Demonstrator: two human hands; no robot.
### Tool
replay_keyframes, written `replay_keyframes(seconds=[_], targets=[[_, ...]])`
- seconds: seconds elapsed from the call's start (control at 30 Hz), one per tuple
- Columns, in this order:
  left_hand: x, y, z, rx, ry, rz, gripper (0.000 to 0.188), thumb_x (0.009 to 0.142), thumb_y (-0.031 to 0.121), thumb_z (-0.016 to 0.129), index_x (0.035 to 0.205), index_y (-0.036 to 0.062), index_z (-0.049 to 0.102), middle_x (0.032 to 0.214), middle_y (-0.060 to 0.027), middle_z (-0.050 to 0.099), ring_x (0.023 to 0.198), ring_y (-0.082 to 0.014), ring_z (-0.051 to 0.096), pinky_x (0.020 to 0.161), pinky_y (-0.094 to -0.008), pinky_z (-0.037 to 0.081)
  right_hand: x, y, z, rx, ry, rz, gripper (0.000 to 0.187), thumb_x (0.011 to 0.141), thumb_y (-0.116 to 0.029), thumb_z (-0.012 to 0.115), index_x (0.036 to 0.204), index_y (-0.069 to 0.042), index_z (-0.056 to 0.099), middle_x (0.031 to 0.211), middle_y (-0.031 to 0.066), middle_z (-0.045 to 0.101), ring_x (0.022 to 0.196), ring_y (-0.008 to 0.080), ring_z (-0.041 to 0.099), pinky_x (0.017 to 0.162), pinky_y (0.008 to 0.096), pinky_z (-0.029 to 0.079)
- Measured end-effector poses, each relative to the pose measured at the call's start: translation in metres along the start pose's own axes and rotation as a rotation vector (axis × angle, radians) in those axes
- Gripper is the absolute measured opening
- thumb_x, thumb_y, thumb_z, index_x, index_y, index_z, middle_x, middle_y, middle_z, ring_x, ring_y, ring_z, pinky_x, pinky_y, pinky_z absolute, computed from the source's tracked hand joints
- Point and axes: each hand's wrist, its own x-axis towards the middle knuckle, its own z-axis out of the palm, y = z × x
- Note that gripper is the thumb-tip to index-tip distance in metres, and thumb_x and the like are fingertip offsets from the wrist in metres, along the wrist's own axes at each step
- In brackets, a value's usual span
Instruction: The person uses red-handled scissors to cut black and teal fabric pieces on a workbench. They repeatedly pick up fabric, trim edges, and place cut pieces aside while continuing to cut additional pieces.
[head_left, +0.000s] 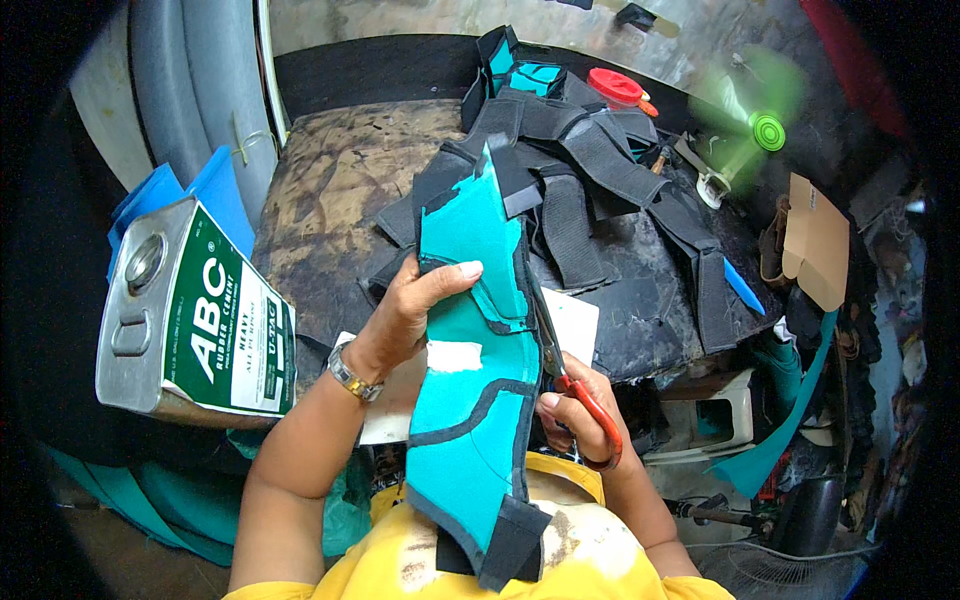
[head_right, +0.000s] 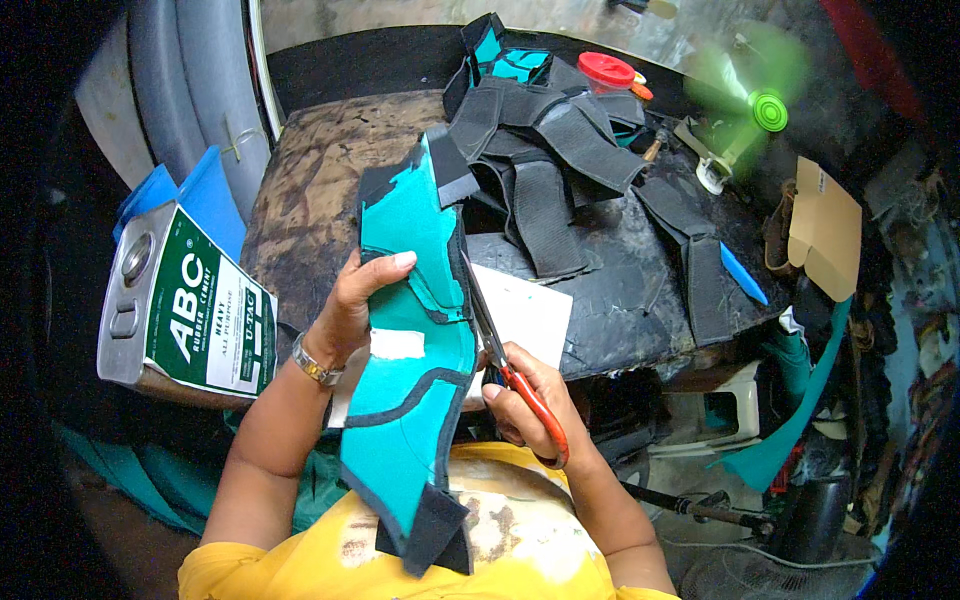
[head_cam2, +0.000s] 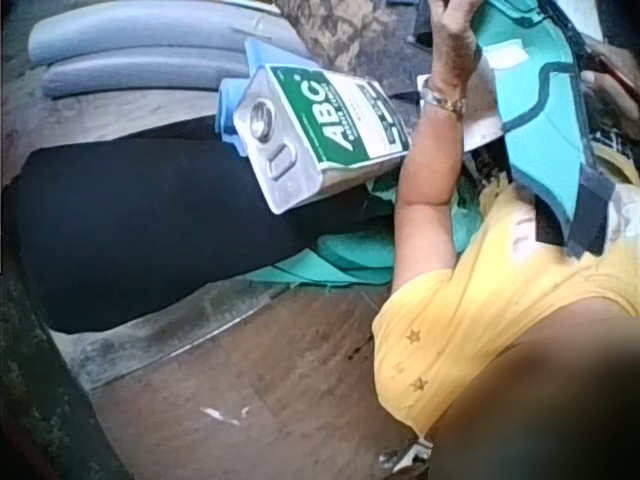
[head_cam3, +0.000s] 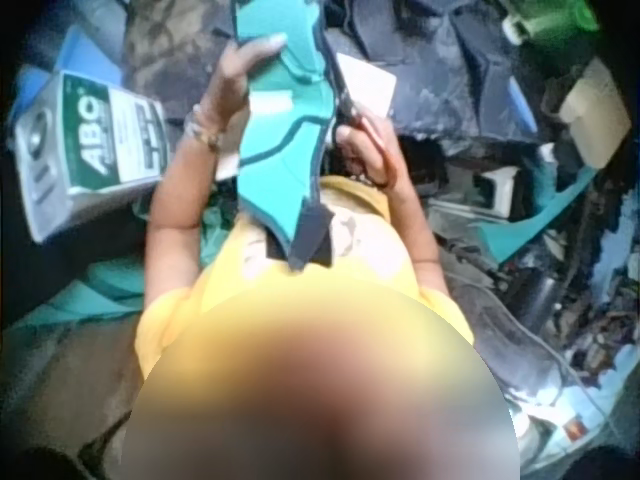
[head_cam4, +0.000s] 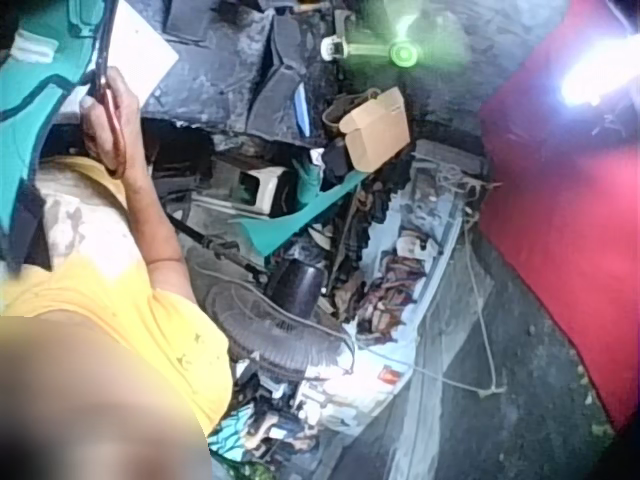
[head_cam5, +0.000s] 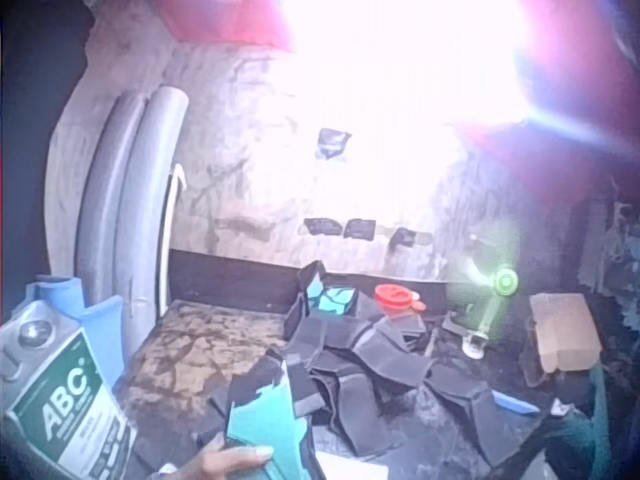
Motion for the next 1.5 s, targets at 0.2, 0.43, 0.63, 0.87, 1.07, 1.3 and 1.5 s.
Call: replay_keyframes(seconds=[0.2, 0.43, 0.63, 0.87, 1.07, 1.3, 1.5], targets=[[0.002, -0.006, 0.001, 0.013, 0.023, 0.130, 0.037, 0.086, 0.016, 0.065, 0.118, 0.0010, 0.053, 0.104, -0.0071, 0.063, 0.093, -0.0148, 0.064, 0.084, -0.0294, 0.054, -0.001, 0.004, -0.002, -0.073, 0.001, -0.016, 0.036, 0.087, -0.015, 0.055, 0.119, -0.002, 0.051, 0.065, -0.0020, 0.048, 0.054, 0.0067, 0.044, 0.050, 0.0228, 0.037], [-0.002, -0.012, 0.014, -0.045, -0.071, 0.139, 0.034, 0.089, 0.016, 0.064, 0.119, 0.0021, 0.056, 0.107, -0.0071, 0.065, 0.095, -0.0146, 0.064, 0.085, -0.0298, 0.054, 0.012, 0.005, 0.008, -0.271, 0.104, -0.246, 0.034, 0.085, -0.012, 0.057, 0.117, -0.003, 0.049, 0.084, 0.0023, 0.054, 0.071, 0.0086, 0.049, 0.063, 0.0234, 0.042], [-0.001, -0.015, 0.019, -0.123, -0.111, 0.089, 0.040, 0.088, 0.018, 0.063, 0.122, 0.0000, 0.053, 0.110, -0.0085, 0.062, 0.096, -0.0168, 0.064, 0.086, -0.0310, 0.054, 0.015, 0.005, 0.007, -0.197, 0.093, -0.305, 0.025, 0.086, -0.009, 0.055, 0.110, -0.003, 0.050, 0.068, -0.0040, 0.048, 0.054, 0.0029, 0.040, 0.047, 0.0202, 0.032], [-0.008, -0.006, 0.042, -0.234, -0.197, 0.024, 0.068, 0.084, 0.022, 0.062, 0.142, -0.0005, 0.035, 0.143, -0.0131, 0.045, 0.112, -0.0209, 0.058, 0.098, -0.0369, 0.048, 0.010, 0.018, 0.013, -0.156, 0.205, -0.323, 0.017, 0.087, -0.007, 0.053, 0.104, -0.003, 0.053, 0.062, -0.0045, 0.048, 0.048, 0.0020, 0.040, 0.042, 0.0205, 0.030], [-0.010, -0.010, 0.045, -0.309, -0.192, -0.042, 0.066, 0.085, 0.022, 0.062, 0.142, 0.0000, 0.036, 0.141, -0.0115, 0.047, 0.112, -0.0195, 0.057, 0.096, -0.0362, 0.048, 0.010, 0.019, 0.017, -0.215, 0.259, -0.356, 0.019, 0.085, -0.003, 0.052, 0.104, -0.001, 0.054, 0.062, -0.0026, 0.051, 0.049, 0.0035, 0.044, 0.043, 0.0214, 0.033], [-0.010, -0.023, 0.041, -0.333, -0.138, -0.099, 0.062, 0.088, 0.020, 0.060, 0.142, -0.0002, 0.036, 0.140, -0.0112, 0.049, 0.112, -0.0197, 0.058, 0.096, -0.0357, 0.049, 0.016, 0.017, 0.019, -0.184, 0.274, -0.378, 0.022, 0.082, 0.000, 0.048, 0.104, -0.001, 0.053, 0.060, -0.0032, 0.050, 0.047, 0.0036, 0.043, 0.042, 0.0220, 0.034], [-0.011, -0.014, 0.049, -0.398, -0.223, -0.058, 0.060, 0.091, 0.020, 0.059, 0.142, -0.0009, 0.035, 0.142, -0.0122, 0.047, 0.111, -0.0196, 0.059, 0.096, -0.0362, 0.049, 0.015, 0.022, 0.020, -0.156, 0.290, -0.333, 0.021, 0.081, 0.001, 0.046, 0.101, 0.000, 0.053, 0.062, -0.0024, 0.051, 0.048, 0.0041, 0.045, 0.043, 0.0221, 0.036]])
